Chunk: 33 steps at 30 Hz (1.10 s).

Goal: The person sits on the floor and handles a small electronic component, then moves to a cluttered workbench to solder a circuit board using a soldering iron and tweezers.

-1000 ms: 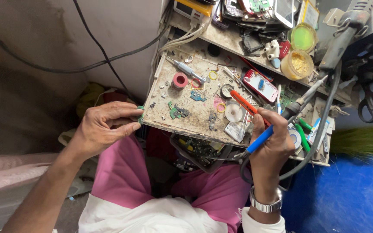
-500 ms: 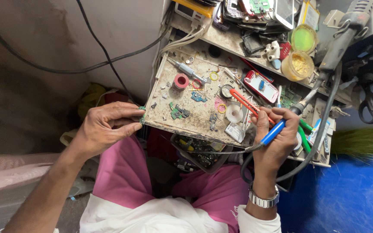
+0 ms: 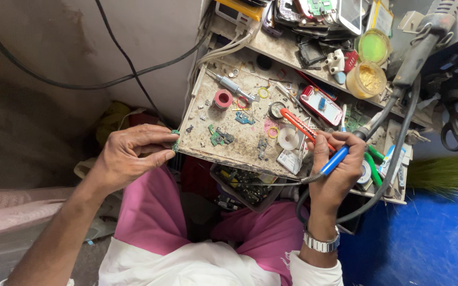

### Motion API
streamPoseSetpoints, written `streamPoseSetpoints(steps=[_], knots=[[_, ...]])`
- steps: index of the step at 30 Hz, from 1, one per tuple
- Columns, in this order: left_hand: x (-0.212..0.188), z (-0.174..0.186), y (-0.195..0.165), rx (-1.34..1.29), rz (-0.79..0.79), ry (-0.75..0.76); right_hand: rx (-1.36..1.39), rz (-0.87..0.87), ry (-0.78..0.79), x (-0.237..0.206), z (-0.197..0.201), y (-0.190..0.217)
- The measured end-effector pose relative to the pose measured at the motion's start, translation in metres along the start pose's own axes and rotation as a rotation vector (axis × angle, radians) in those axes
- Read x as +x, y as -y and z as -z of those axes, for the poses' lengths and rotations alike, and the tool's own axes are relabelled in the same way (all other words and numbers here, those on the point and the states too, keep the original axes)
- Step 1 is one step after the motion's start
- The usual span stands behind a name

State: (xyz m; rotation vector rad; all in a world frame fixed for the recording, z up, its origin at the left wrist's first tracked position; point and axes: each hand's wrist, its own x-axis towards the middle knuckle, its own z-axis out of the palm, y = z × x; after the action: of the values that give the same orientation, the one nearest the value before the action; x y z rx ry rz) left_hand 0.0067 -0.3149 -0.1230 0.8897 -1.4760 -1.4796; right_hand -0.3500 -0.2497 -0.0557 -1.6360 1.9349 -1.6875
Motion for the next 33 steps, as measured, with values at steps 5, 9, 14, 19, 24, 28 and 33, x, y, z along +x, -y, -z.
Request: streamPoseSetpoints(steps=[5,9,14,19,24,28,33], knots=[[0.001,0.002,0.0,-0.006,0.022,0.003,0.0,0.012,-0.011,-0.001,0.0,0.002],[-0.001,0.003,0.001,-0.001,0.001,0.002,-0.13,0.045,0.022,-0.005,-0.004,0.012],[-0.001,0.003,0.002,-0.027,-0.01,0.002,-0.119,0.06,0.035,-0.004,-0.006,0.012],[0.0,0.003,0.002,-0.039,-0.012,0.01,0.13,-0.084,-0.001,-0.001,-0.005,-0.003],[0.0,0.002,0.001,-0.021,-0.017,0.007,0.255,-0.15,-0.044,-0.001,0.0,-0.013],[0.0,0.002,0.001,-0.049,-0.011,0.011,0.296,-0.152,-0.049,-0.002,0.002,-0.015],[-0.001,0.003,0.003,-0.06,-0.016,0.017,0.234,-0.134,-0.047,-0.003,0.003,-0.016]])
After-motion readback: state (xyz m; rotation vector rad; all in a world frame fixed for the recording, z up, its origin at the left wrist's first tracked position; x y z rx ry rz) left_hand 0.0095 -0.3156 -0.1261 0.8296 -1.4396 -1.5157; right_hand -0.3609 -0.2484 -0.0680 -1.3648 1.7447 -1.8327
